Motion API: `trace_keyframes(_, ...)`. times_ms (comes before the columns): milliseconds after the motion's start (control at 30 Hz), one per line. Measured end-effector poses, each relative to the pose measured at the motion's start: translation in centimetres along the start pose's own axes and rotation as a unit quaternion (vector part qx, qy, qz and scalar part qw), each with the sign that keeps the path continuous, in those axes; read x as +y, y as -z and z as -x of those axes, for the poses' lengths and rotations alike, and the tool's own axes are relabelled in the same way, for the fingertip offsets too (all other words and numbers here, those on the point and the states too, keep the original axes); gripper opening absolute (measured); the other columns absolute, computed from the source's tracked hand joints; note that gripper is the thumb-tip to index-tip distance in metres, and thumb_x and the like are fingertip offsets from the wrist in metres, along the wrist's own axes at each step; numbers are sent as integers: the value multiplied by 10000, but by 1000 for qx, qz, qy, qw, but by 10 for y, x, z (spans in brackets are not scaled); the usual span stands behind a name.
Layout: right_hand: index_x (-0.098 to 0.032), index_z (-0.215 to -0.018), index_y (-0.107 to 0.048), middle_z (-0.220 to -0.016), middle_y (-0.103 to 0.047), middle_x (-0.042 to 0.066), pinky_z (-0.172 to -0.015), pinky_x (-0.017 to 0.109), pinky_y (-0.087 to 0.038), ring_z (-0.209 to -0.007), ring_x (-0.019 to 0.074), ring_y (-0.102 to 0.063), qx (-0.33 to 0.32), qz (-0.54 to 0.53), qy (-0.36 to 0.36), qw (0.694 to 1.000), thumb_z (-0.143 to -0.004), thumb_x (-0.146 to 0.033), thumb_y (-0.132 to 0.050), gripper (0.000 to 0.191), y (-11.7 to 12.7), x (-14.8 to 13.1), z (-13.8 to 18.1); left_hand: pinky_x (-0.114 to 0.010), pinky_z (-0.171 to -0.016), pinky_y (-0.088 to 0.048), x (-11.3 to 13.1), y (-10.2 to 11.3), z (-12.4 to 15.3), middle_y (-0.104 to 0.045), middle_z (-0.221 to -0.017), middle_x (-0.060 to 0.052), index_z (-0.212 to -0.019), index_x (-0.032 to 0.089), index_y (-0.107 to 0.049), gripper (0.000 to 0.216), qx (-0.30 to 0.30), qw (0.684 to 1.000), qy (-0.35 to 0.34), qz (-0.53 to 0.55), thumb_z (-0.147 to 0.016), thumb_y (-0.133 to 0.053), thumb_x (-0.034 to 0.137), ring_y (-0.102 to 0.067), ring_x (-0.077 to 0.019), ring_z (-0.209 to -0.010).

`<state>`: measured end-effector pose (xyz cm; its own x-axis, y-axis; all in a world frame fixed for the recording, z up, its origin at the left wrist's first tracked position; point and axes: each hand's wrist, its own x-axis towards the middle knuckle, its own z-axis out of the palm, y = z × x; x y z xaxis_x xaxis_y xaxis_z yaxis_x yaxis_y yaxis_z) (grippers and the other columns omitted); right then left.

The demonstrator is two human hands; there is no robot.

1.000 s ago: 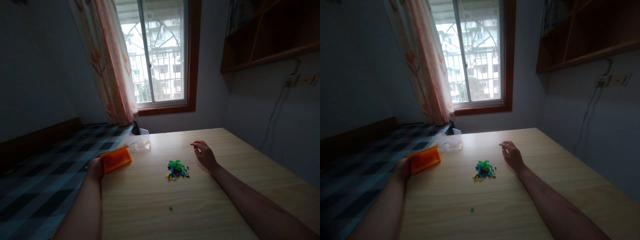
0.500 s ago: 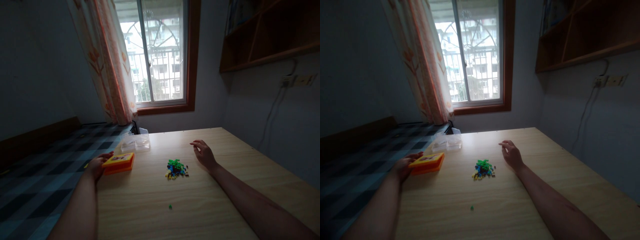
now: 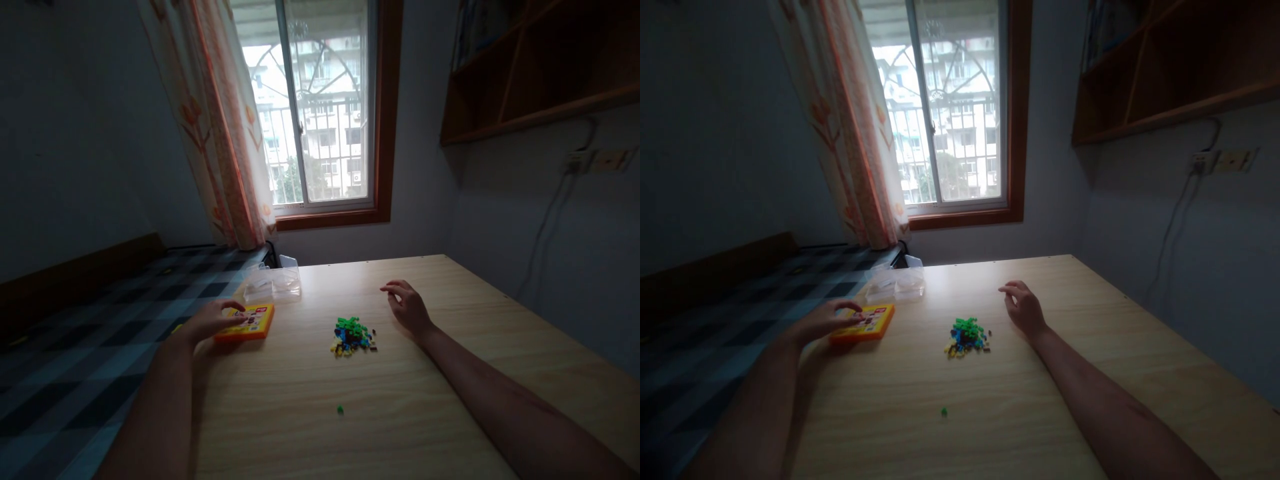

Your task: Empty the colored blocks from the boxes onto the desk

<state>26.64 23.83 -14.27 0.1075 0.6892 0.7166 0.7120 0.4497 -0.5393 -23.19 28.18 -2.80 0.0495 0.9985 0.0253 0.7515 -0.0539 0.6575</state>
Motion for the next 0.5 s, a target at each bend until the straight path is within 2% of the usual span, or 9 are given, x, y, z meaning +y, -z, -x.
trace_keyframes(133,-198,-969,-768,-1060,-685,87,-905,344,-522,-1006,212,-640,-21,7,-11,1000,-861,-157,-496,296,-2,7,0,-347,-814,-548,11,-7,3,-766,-982,-65,-899,218,-776,546,-75,993,-3,-93,-414,-813,466,-697,-356,-968)
trace_keyframes(233,-197,-957,-769,-1035,-700,79,-940,343,-498,-1001,207,-641,-41,14,-23,999,-847,-140,-495,301,-3,10,0,-319,-797,-554,16,-16,6,-768,-1034,-63,-982,209,-759,574,-96,986,-18,-134,-443,-753,407,-707,-327,-958)
trace_keyframes(400,-213,-959,-773,-1029,-719,56,-892,309,-501,-973,191,-650,-77,18,-41,996,-829,-123,-501,315,-5,10,1,-348,-840,-538,27,-29,7,-753,-1059,-87,-1034,201,-738,530,-63,974,-63,-207,-526,-697,347,-693,-331,-986)
trace_keyframes(500,-217,-967,-777,-1026,-730,46,-867,291,-506,-952,182,-655,-94,16,-52,994,-811,-112,-511,325,-7,9,2,-408,-896,-520,46,-42,8,-732,-1097,-132,-1041,185,-737,450,-29,964,-112,-238,-629,-673,355,-671,-362,-1035)
